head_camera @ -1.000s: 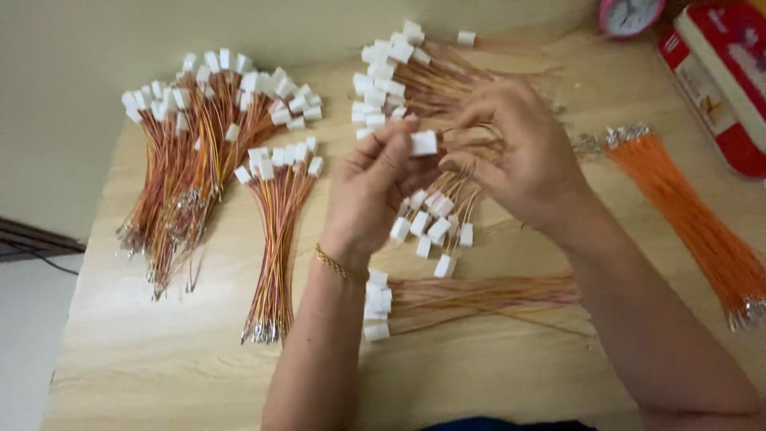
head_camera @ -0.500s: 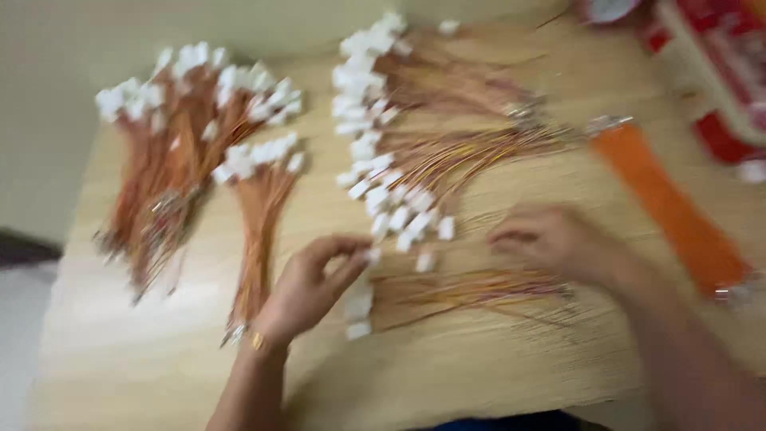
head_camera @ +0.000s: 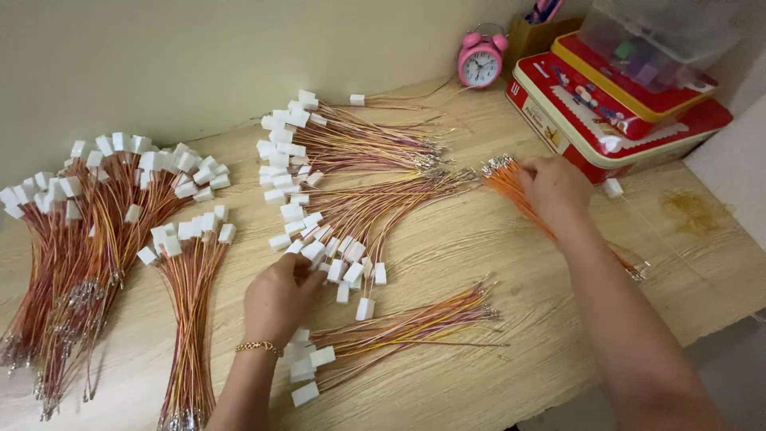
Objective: Inserting colored wires into white connector housings to assemble wire harnesses.
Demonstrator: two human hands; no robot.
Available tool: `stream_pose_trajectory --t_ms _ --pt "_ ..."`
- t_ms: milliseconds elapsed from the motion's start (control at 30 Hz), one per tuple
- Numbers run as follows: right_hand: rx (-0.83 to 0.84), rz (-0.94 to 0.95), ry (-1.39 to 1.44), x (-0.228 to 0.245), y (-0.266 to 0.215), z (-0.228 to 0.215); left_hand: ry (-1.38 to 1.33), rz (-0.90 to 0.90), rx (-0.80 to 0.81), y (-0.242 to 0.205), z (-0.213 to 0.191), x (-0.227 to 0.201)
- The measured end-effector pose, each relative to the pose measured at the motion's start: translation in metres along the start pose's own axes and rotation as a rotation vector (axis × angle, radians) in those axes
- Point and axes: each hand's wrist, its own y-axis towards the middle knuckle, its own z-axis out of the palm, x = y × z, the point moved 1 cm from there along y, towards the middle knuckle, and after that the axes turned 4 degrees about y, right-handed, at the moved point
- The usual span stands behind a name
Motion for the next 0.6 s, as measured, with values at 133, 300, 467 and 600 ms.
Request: stream_pose_trajectory --t_ms 133,300,467,600 --pt "0.095 0.105 0.015 -0.001 -0.007 0.007 0.049 0.002 0.010 -0.007 -0.008 -0.007" --pt "0.113 0.162 0.028 -0.004 -0.004 0.013 0.006 0.042 0.025 -0.018 -0.016 -0.016" --pt "0.170 0.226 0.101 -0.037 0.009 0.029 0.050 0.033 0.011 -0.022 -0.016 -0.020" --pt "0.049 0.163 0.267 -0.038 0.011 -0.002 0.068 -0.003 0.055 -0.025 -0.021 -0.026"
